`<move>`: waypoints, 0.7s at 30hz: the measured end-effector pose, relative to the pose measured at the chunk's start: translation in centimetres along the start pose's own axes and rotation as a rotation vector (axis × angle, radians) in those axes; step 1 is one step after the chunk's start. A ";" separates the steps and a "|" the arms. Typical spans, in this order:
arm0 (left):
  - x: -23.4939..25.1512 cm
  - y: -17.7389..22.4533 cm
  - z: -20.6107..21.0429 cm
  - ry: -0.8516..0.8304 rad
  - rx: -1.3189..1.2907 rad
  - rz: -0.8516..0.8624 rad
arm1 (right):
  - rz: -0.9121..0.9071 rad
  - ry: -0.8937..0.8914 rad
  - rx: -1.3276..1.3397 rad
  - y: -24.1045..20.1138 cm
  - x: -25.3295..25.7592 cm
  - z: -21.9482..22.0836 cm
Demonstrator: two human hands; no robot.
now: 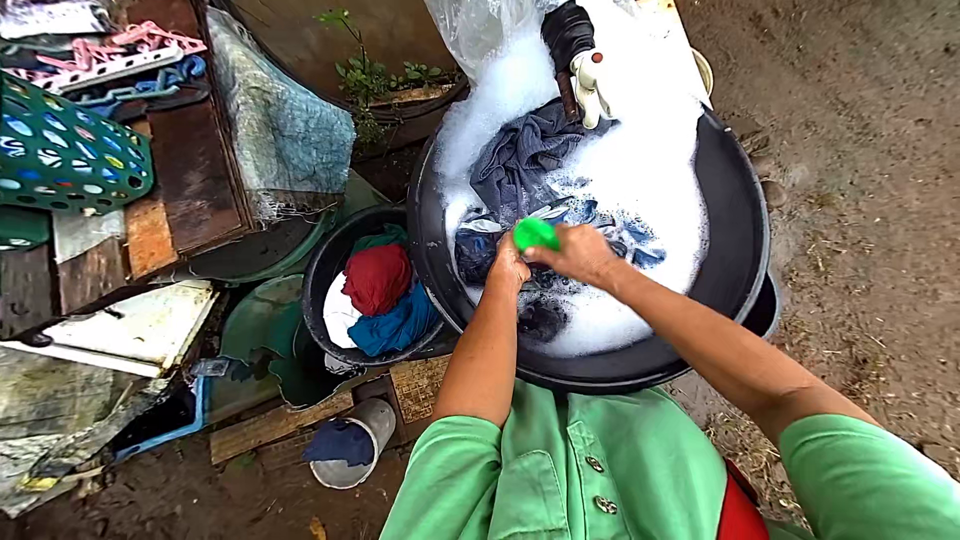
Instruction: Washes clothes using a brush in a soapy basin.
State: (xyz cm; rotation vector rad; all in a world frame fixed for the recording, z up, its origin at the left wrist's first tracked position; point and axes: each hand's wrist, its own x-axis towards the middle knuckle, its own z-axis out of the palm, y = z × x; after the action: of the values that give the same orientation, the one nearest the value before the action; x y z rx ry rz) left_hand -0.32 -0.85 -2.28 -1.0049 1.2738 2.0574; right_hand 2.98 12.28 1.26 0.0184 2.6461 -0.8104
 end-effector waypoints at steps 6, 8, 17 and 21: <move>0.9 -0.3 -0.1 -0.022 0.091 -0.047 | 0.238 0.000 -0.086 6.6 2.7 -1.1; 0.8 -0.3 0.1 -0.025 0.089 -0.047 | 0.336 0.057 -0.071 7.6 2.5 -2.8; 0.8 -0.3 -0.5 0.025 0.049 -0.010 | 0.076 -0.042 0.036 1.7 0.9 1.9; 0.7 -0.4 0.2 -0.001 0.083 -0.048 | 0.277 0.011 -0.078 6.9 2.5 -2.0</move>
State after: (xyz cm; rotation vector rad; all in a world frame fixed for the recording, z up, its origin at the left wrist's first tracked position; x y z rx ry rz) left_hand -0.51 -0.51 -3.02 -0.9873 1.3107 1.9526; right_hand 0.76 18.94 -1.80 0.3614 2.6046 -0.6152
